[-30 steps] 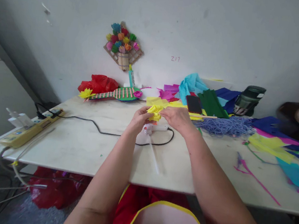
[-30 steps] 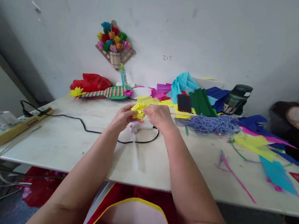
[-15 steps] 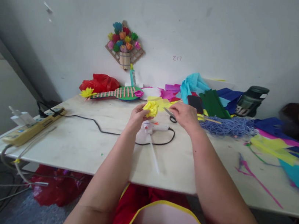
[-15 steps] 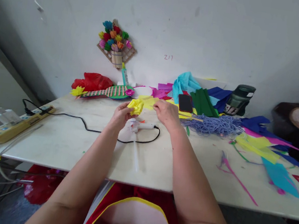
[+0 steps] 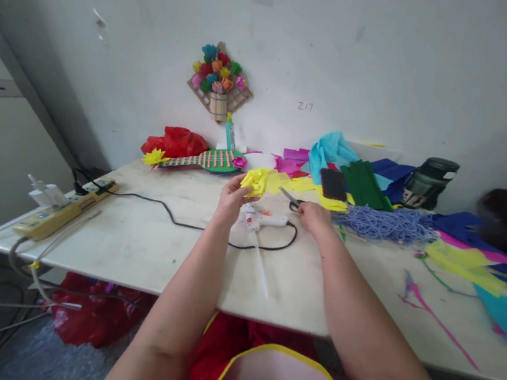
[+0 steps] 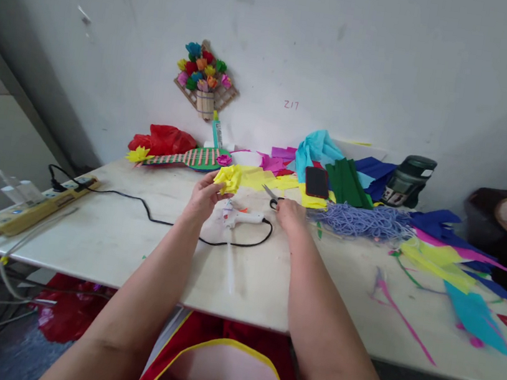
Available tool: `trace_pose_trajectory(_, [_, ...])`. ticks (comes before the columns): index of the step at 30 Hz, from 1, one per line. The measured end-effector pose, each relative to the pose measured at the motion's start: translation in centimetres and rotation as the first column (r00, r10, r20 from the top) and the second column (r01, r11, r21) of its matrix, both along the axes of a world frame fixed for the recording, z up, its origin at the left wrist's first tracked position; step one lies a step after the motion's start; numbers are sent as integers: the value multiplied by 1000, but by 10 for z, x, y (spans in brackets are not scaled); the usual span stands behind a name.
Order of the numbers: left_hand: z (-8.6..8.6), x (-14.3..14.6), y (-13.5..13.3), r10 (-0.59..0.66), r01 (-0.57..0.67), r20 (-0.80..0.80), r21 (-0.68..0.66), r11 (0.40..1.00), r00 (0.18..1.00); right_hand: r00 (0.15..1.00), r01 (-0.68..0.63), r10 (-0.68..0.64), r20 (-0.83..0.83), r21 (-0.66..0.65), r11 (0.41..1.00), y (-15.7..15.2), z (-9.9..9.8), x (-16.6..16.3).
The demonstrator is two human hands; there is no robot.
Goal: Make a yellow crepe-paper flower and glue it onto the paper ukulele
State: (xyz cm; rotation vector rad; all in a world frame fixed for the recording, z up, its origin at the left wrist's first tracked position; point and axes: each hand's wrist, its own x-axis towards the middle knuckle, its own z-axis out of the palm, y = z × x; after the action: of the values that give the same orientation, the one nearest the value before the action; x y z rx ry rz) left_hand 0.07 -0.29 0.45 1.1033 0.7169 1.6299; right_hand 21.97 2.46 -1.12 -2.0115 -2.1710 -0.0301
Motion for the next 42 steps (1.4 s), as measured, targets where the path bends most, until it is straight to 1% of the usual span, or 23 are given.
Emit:
trace_pose_trajectory(3, [0, -1, 1, 10, -10, 8, 2, 1000, 1000, 1000, -9, 9, 10, 11, 1000, -2, 1, -3])
trace_pose_trajectory(6, [-1, -2, 2, 22, -22, 28, -7, 1000, 999, 999, -50, 47, 25, 131, 990, -7, 4, -10])
trace_pose_trajectory(8, [-1, -4, 2, 30, -30, 44, -14, 999, 999, 996, -88, 86, 15, 231, 969, -11, 8, -17])
trace_pose_trajectory(10, [-2, -5, 3, 38, -37, 62, -17, 999, 997, 987, -154, 161, -1, 273, 949, -18, 13, -27])
trace_pose_trajectory(11, [-2, -6, 4, 42, -41, 71, -17, 999, 997, 979, -196, 204, -4, 254, 947, -21, 16, -33])
trace_pose_trajectory(14, [-3, -7, 6, 58, -57, 83, -19, 998, 995, 934, -357, 356, 35, 107, 928, -32, 22, -50])
trace_pose_trajectory(15, [-4, -8, 6, 65, -64, 81, -20, 998, 995, 919, -394, 390, 60, 63, 917, -35, 23, -55])
trace_pose_trajectory(17, [-5, -8, 7, 74, -73, 73, -20, 997, 995, 903, -420, 415, 110, 26, 907, -40, 20, -64])
trace_pose_trajectory(23, [-5, -8, 7, 76, -76, 50, 4, 997, 996, 916, -363, 356, 183, 6, 932, -43, 3, -80])
trace_pose_trajectory(25, [-5, -9, 7, 86, -86, 40, 1, 996, 996, 918, -362, 352, 183, 21, 932, -42, 4, -79])
trace_pose_trajectory(28, [-5, -10, 8, 104, -104, 42, -1, 995, 994, 937, -325, 313, 156, 60, 944, -40, 13, -70])
trace_pose_trajectory(31, [-7, -12, 10, 108, -110, 56, 27, 994, 993, 968, -247, 238, 85, 118, 962, -33, 20, -50])
trace_pose_trajectory(32, [-7, -13, 10, 106, -108, 57, 36, 993, 993, 975, -221, 219, 26, 134, 966, -28, 22, -43])
trace_pose_trajectory(33, [-7, -13, 10, 105, -107, 55, 43, 993, 993, 982, -167, 178, -66, 150, 975, -24, 22, -36])
trace_pose_trajectory(34, [-8, -13, 10, 104, -106, 49, 47, 993, 993, 971, -126, 152, -184, 149, 981, -19, 22, -29])
trace_pose_trajectory(35, [-7, -13, 10, 103, -105, 41, 47, 993, 994, 938, -89, 136, -320, 157, 984, -15, 22, -23])
trace_pose_trajectory(36, [-7, -12, 10, 104, -106, 32, 44, 993, 994, 878, -79, 145, -456, 160, 984, -12, 23, -19])
trace_pose_trajectory(37, [-7, -12, 9, 106, -107, 24, 39, 993, 994, 782, -85, 162, -602, 154, 984, -11, 23, -15])
trace_pose_trajectory(38, [-7, -12, 9, 107, -108, 16, 34, 994, 994, 667, -100, 168, -726, 136, 986, -11, 25, -12])
trace_pose_trajectory(40, [-7, -11, 9, 106, -106, 4, 21, 994, 994, 425, -177, 199, -883, 135, 975, -14, 29, -10])
trace_pose_trajectory(41, [-7, -10, 10, 103, -103, -1, 16, 995, 995, 331, -215, 211, -920, 144, 966, -17, 32, -9])
trace_pose_trajectory(42, [-8, -10, 10, 101, -100, -4, 14, 995, 995, 265, -253, 223, -938, 156, 955, -19, 34, -9])
